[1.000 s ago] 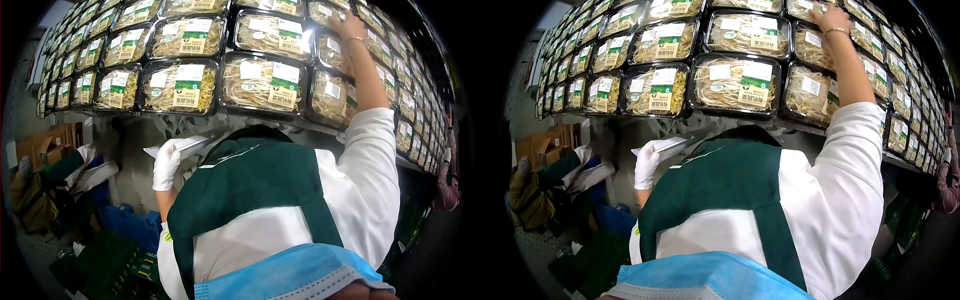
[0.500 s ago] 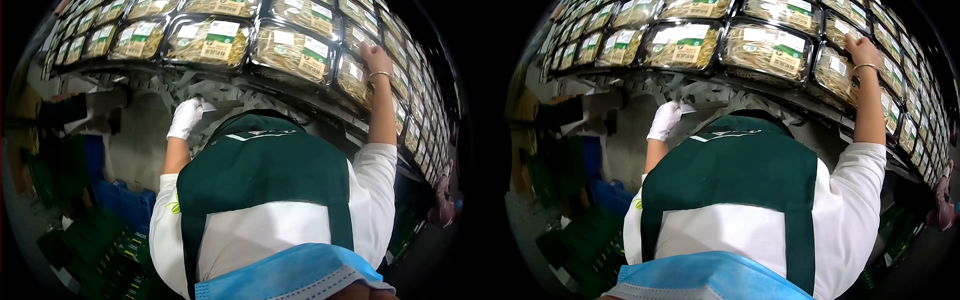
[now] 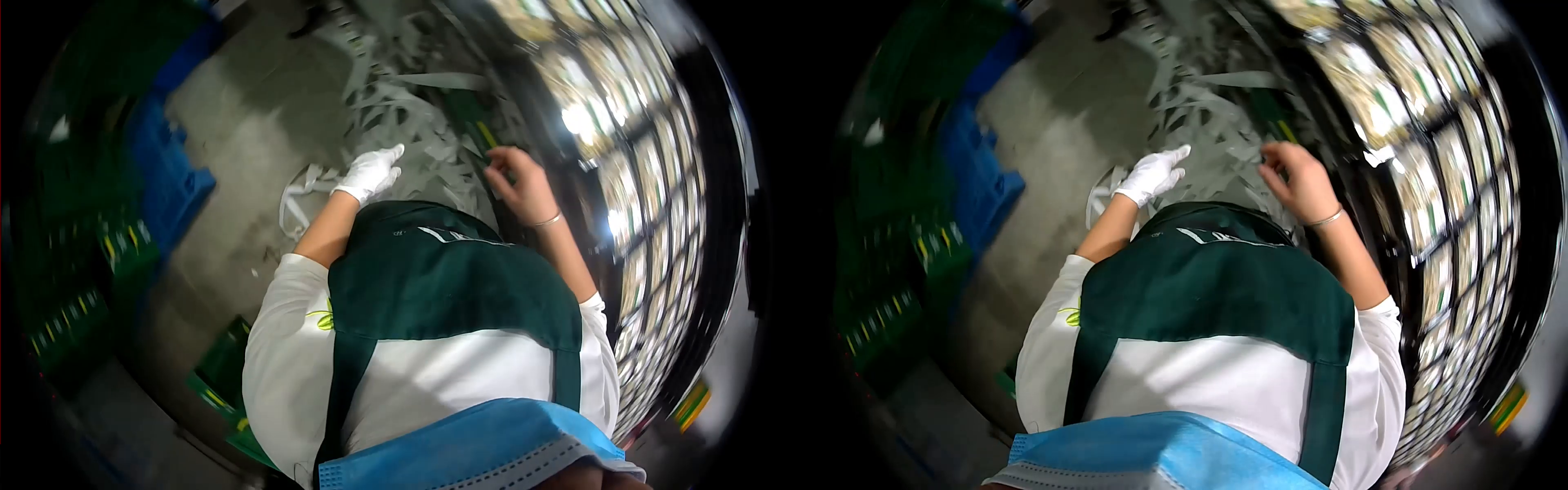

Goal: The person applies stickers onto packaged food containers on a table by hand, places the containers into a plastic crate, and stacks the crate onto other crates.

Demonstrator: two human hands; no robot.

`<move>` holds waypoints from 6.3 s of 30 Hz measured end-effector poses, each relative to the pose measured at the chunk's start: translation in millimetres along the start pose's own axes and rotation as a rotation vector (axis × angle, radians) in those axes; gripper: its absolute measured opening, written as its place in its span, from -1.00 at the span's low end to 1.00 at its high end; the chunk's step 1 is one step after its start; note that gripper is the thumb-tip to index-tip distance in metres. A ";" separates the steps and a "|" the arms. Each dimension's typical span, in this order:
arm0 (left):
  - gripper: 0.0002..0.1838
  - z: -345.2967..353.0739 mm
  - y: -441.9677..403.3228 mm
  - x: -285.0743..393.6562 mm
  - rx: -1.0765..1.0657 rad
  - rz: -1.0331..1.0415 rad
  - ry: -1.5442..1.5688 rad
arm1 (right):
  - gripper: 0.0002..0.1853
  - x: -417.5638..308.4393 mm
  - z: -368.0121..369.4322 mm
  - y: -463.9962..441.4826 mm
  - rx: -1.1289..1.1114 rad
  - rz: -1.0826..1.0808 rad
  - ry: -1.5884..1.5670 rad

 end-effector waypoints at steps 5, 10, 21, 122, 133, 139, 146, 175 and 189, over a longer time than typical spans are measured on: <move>-0.59 11.5 92.0 -79.3 0.059 -0.313 0.213 | -0.78 20.4 100.0 -46.4 -0.355 0.114 0.031; -0.61 36.8 166.1 -138.0 0.108 -0.582 0.549 | -0.76 30.4 171.1 -116.2 -0.495 0.165 0.140; -0.69 51.2 201.1 -221.0 0.290 -0.864 0.652 | -0.82 204.2 181.5 -360.0 0.046 0.764 -0.555; -0.78 -260.8 16.9 -139.4 -0.213 0.187 1.038 | -0.63 -183.1 163.1 -195.1 0.189 -0.498 0.256; -0.70 -212.7 -27.2 0.9 -0.385 0.327 0.939 | -0.86 -126.4 71.3 -120.7 0.210 -0.679 0.374; -0.72 -155.2 -73.3 105.1 -0.702 0.206 1.217 | -0.84 -73.0 -9.9 -47.5 0.303 -0.609 0.567; -0.77 -105.0 -113.9 178.9 -0.819 0.168 0.995 | -0.89 -21.0 -80.1 11.8 0.411 -0.422 0.485; -0.81 -120.2 -110.6 67.3 -0.426 0.151 0.623 | -0.40 117.2 -289.7 112.4 0.918 0.436 0.968; -0.76 -164.8 -50.9 -28.2 -0.225 0.002 0.792 | -0.32 206.1 -307.0 76.2 0.634 0.735 0.914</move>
Point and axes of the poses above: each hand's wrist, its own y-axis away from the middle knuckle, its own z-axis out of the palm, x = y × z, the point moved 7 cm from there along -y, towards the middle knuckle, and after that the axes turned 12 degrees about -y, right-handed, at the moved point
